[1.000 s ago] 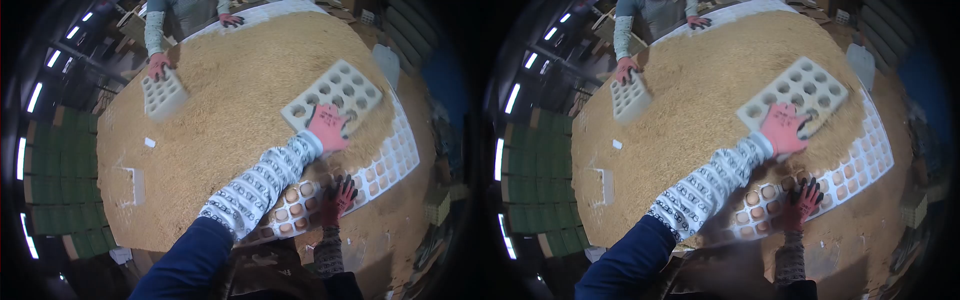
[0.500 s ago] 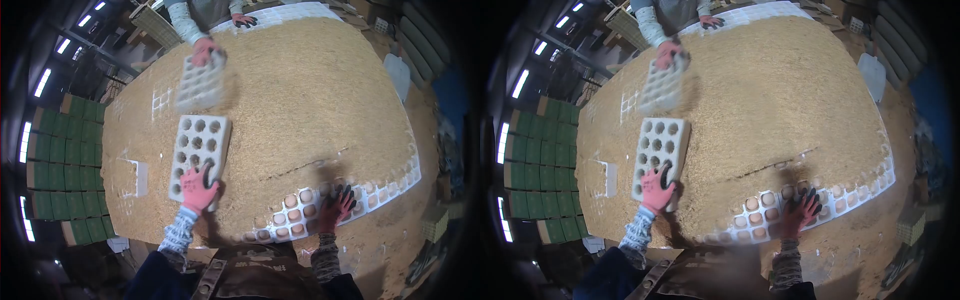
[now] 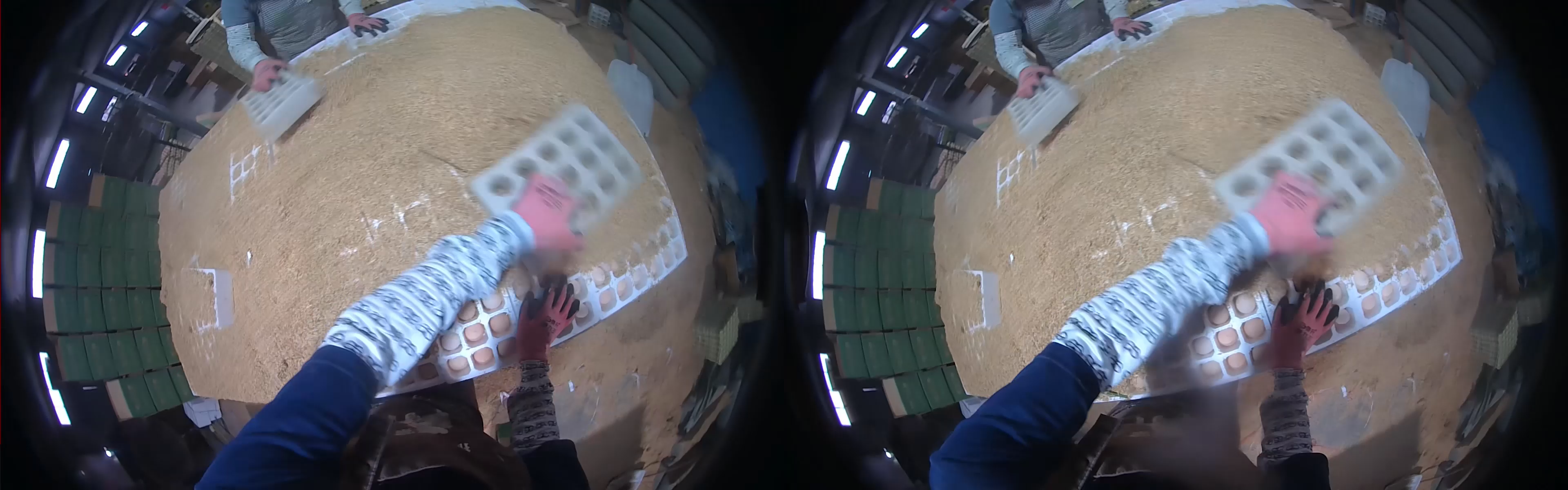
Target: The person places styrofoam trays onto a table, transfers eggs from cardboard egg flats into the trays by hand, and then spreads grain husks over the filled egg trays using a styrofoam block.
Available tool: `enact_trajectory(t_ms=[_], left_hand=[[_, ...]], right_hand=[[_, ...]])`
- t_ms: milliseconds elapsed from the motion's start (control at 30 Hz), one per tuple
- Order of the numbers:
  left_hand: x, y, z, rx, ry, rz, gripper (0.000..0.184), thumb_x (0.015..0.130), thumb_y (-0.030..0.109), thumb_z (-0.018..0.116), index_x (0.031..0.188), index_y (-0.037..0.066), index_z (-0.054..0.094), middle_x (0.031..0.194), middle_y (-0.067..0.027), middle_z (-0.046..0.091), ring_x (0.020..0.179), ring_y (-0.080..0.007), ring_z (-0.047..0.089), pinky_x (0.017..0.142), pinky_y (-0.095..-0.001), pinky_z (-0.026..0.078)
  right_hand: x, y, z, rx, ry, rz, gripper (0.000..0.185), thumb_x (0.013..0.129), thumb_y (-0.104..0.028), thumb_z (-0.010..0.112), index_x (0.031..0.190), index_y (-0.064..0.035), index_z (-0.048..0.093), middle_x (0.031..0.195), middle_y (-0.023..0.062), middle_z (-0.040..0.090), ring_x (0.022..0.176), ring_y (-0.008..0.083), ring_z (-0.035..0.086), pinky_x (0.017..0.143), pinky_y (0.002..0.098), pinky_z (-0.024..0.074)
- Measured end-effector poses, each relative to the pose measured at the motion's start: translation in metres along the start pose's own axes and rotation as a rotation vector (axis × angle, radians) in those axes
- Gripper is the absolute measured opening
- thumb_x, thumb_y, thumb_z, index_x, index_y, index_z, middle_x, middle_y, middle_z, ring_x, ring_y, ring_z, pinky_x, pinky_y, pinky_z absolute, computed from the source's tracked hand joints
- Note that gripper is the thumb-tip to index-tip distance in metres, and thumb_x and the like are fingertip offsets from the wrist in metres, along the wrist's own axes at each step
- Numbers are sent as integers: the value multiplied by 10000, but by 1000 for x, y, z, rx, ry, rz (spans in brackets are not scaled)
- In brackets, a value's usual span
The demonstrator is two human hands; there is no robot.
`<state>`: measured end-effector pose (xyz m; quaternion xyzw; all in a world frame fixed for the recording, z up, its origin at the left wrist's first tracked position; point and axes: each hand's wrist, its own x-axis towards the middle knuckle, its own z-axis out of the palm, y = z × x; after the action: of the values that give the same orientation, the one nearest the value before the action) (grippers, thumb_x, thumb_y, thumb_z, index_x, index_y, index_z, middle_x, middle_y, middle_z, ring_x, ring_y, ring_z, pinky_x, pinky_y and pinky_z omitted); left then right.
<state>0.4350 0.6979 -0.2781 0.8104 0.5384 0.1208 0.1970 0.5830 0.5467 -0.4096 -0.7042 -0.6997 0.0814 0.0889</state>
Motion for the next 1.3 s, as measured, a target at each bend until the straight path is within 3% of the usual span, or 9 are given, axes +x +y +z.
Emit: enact_trajectory(t_ms=[133, 200, 300, 567, 700, 767, 800, 1067, 1300], left_hand=[[-68, 14, -43, -49, -90, 27, 720, 727, 510, 615, 1340, 176, 439, 1136, -176, 544, 1134, -324, 474, 1011, -433, 300], [-131, -45, -31, 94, 250, -167, 707, 736, 509, 605, 1337, 167, 456, 1121, -170, 546, 1122, -318, 471, 1007, -432, 295], [-243, -115, -71, 62, 109, -630, 669, 768, 497, 562, 1336, 157, 472, 1144, -184, 538, 1155, -323, 446, 1043, -458, 237], [-505, -110, -59, -62, 508, -1124, 611, 741, 308, 654, 1317, 180, 496, 1127, -138, 585, 1080, -320, 510, 993, -419, 342], [-480, -118, -81, 392, 465, -972, 643, 722, 311, 676, 1325, 187, 490, 997, -142, 532, 998, -323, 488, 955, -423, 358], [-429, -139, -102, 426, 424, -846, 658, 714, 357, 677, 1322, 190, 492, 979, -140, 529, 996, -302, 483, 949, -409, 343], [-405, -156, -107, 435, 424, -807, 633, 716, 391, 669, 1294, 180, 518, 964, -136, 531, 1000, -296, 485, 938, -401, 338], [-429, -142, -100, 328, -20, -440, 653, 674, 444, 604, 1275, 198, 537, 1010, -166, 511, 1006, -305, 468, 961, -438, 313], [-575, -96, -106, 151, -18, -480, 600, 626, 379, 684, 1178, 155, 604, 929, -137, 502, 934, -304, 480, 881, -433, 346]], right_hand=[[1, -1, 0, -1, 3, 4, 601, 802, -345, 609, 1303, -57, 446, 1421, 160, 351, 1312, 394, 298, 1072, 573, 176], [4, 0, 6, -18, 42, -18, 592, 811, -343, 606, 1305, -60, 446, 1438, 149, 339, 1318, 392, 292, 1077, 569, 171], [2, 0, 4, -16, 65, -56, 571, 826, -333, 593, 1308, -64, 445, 1461, 129, 321, 1325, 386, 290, 1085, 561, 160], [3, 1, 3, 21, 109, -132, 634, 780, -304, 641, 1318, -42, 429, 1440, 162, 334, 1325, 370, 288, 1092, 551, 147], [-20, -63, -14, 940, 150, 12, 570, 820, -157, 626, 1326, -6, 412, 1395, 204, 372, 1300, 342, 350, 1074, 440, 268], [-44, -138, -55, 1163, -160, -316, 423, 862, -66, 581, 1261, 18, 470, 1272, 184, 505, 1193, 321, 472, 1021, 382, 354], [-45, -166, -45, 911, -2, -751, 547, 779, -97, 661, 1271, 19, 455, 1244, 206, 525, 1152, 335, 513, 966, 409, 407], [-141, -250, -9, 512, -213, -975, 565, 783, -279, 654, 1278, -64, 485, 1341, 182, 430, 1292, 361, 333, 1081, 542, 182], [-156, -231, -27, 1018, -383, -192, 534, 761, -128, 694, 1247, -32, 498, 1204, 181, 536, 1024, 295, 584, 841, 377, 485]])
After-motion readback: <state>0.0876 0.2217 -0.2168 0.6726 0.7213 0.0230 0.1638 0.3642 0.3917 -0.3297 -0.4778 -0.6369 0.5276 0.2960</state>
